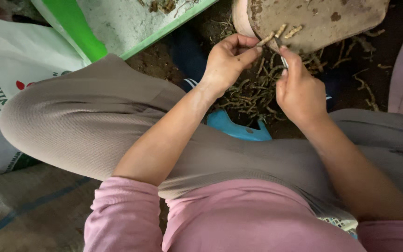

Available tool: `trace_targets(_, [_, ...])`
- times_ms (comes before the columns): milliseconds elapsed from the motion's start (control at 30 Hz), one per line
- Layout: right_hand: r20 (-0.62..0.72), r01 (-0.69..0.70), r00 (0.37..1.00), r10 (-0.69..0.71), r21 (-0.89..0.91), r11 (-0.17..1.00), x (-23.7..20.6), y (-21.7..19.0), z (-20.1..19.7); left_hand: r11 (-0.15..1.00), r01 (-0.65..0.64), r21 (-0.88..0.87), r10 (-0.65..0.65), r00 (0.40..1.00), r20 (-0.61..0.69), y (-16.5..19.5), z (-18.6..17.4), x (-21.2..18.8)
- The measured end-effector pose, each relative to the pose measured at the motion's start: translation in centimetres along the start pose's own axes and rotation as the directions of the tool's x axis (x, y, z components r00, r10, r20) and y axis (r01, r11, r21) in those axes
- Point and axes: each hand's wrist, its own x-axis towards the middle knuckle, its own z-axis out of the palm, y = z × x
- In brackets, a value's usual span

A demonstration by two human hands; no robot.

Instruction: The person uses a small knife to cut and peel root vegetables on a wooden board, then mixes the cut pieces with a white powder in a green tray. The person transfers the coated pieces into a blue basket.

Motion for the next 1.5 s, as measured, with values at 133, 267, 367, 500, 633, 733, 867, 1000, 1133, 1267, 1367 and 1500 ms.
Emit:
trace_targets(133, [-0.04, 0.033, 0.999, -0.032, 0.034, 0.999, -0.4, -0.4, -0.7, 0.999, -0.049, 0.021, 0.05, 0.999, -0.018, -0.4, 0.5, 0.3])
trace_targets(267, [-0.067, 0.097, 0.993, -0.095, 0.041, 0.994, -0.1, -0.6, -0.8, 0.992, -0.078, 0.098, 0.082, 0.996, -0.044, -0.4, 1.0, 0.8])
trace_targets(367, [-0.062, 0.103, 0.993, -0.102, 0.021, 0.994, 0.4, -0.5, -0.6, 0.989, -0.089, 0.119, 0.095, 0.994, -0.051, -0.2, 1.1, 0.9])
trace_targets(500, [-0.047, 0.093, 0.995, -0.093, -0.001, 0.996, 0.6, -0.2, -0.1, 0.995, -0.078, 0.063, 0.08, 0.996, -0.034, -0.1, 1.0, 1.1])
trace_targets(633, [-0.045, 0.069, 0.997, -0.069, -0.022, 0.997, 0.6, 0.0, 0.7, 0.998, -0.046, 0.045, 0.047, 0.998, -0.032, -0.4, 1.0, 1.3])
trace_targets(733, [-0.055, 0.068, 0.996, -0.069, -0.026, 0.997, 0.6, 0.1, 1.3, 0.998, -0.067, -0.004, 0.067, 0.997, -0.027, -0.8, 1.0, 1.3])
trace_targets(867, [0.031, 0.008, 0.999, -0.011, 0.091, 0.996, 0.7, 0.6, 0.8, 0.996, 0.013, -0.084, -0.014, 1.0, -0.008, -1.1, 0.7, 1.2])
trace_targets(1000, [0.169, -0.146, 0.983, 0.078, 0.446, 0.883, 0.3, 1.4, -0.6, 0.979, 0.067, -0.194, -0.065, 0.998, 0.016, -0.6, 0.1, 0.6])
trace_targets(1133, [0.169, -0.217, 0.975, 0.141, 0.641, 0.736, -0.5, 1.9, -0.9, 0.968, -0.011, -0.252, 0.022, 0.999, 0.042, 0.2, 0.3, 0.0])
trace_targets(1267, [0.072, -0.149, 0.985, 0.159, 0.82, 0.553, -0.8, 2.4, -0.4, 0.959, -0.098, -0.264, 0.125, 0.988, 0.087, 0.8, 1.1, -0.4])
trace_targets(1367, [0.029, -0.128, 0.983, 0.179, 0.806, 0.578, -0.4, 2.6, -0.4, 0.958, -0.169, -0.231, 0.196, 0.975, 0.1, 1.0, 1.5, -0.6])
trace_targets(1500, [0.026, -0.189, 0.963, 0.269, 0.776, 0.601, 0.4, 2.2, -1.2, 0.956, -0.174, -0.235, 0.2, 0.975, 0.093, 1.3, 1.9, -0.8])
